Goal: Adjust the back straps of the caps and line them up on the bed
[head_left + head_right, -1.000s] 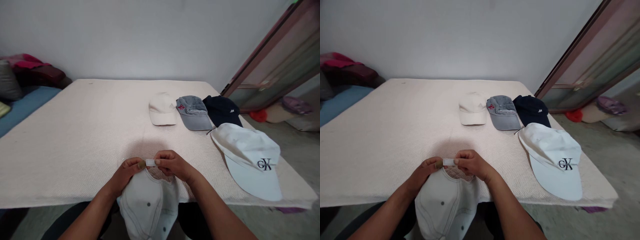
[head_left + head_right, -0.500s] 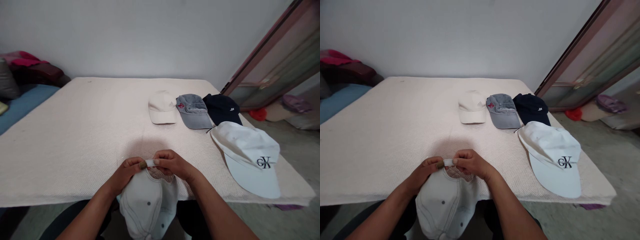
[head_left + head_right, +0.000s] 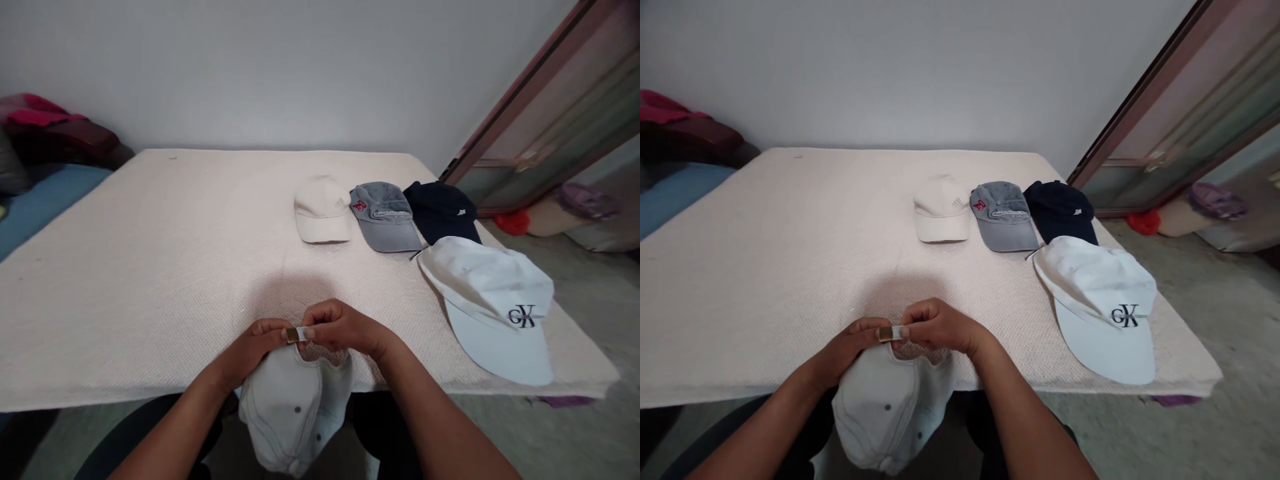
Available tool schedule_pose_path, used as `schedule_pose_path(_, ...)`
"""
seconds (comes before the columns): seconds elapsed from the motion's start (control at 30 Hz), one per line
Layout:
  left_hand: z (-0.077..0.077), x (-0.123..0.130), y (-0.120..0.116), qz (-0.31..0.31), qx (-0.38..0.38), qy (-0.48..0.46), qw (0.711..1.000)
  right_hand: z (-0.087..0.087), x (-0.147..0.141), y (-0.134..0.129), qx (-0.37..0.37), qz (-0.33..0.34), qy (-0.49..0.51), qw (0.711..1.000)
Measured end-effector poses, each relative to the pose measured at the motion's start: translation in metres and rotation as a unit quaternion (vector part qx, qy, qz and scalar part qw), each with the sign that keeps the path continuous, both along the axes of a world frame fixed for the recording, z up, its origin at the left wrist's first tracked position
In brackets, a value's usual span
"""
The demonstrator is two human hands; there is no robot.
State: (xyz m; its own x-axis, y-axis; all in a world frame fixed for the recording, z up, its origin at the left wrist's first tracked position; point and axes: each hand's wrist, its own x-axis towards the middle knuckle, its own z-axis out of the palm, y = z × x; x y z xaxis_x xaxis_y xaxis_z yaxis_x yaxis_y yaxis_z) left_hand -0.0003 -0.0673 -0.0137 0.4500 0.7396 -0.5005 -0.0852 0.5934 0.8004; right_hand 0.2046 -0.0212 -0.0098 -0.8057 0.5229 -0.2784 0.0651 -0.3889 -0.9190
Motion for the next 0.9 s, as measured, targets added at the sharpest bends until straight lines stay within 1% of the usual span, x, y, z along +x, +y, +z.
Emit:
schedule_pose_path(0.07, 0.0019, 0.0004, 0.0006, -0.010, 0.011, 0.005, 1.000, -0.0005, -0.0006, 0.0002, 0.005, 0.002, -0.001, 1.000)
schedule_pose_path(0.2, 0.0057, 0.0009, 0.0022, -0.019, 0.062, 0.040, 0.997, -0.0017, -0.0024, -0.0004, 0.005, -0.005, -0.005, 1.000)
schedule_pose_path(0.33, 0.0056, 0.0002, 0.0015, -0.023, 0.084, 0.063, 0.994, -0.0031, -0.0037, -0.0012, -0.021, 0.001, 0.011, 1.000)
schedule_pose_path(0.4, 0.0044, -0.0001, 0.0006, -0.014, 0.077, 0.063, 0.995, -0.0041, -0.0046, -0.0013, -0.033, 0.008, 0.016, 0.999)
schedule_pose_path(0.47, 0.0036, -0.0001, 0.0001, -0.021, 0.067, 0.052, 0.996, -0.0052, -0.0060, -0.0015, -0.035, 0.007, 0.013, 0.999)
schedule_pose_path(0.57, 0.0042, 0.0005, 0.0004, -0.040, 0.050, 0.025, 0.998, -0.0071, -0.0086, -0.0020, -0.036, -0.022, 0.005, 0.999)
schedule_pose_path(0.63, 0.0049, 0.0010, 0.0007, -0.036, 0.030, 0.006, 0.999, -0.0080, -0.0098, -0.0025, -0.045, -0.035, 0.012, 0.998)
schedule_pose_path(0.77, 0.0041, 0.0016, 0.0006, -0.014, -0.021, -0.024, 0.999, -0.0076, -0.0096, -0.0026, -0.072, -0.008, 0.039, 0.997)
schedule_pose_path(0.9, 0.0004, 0.0015, 0.0005, -0.004, -0.031, -0.034, 0.999, -0.0077, -0.0091, -0.0027, -0.079, -0.001, 0.039, 0.996)
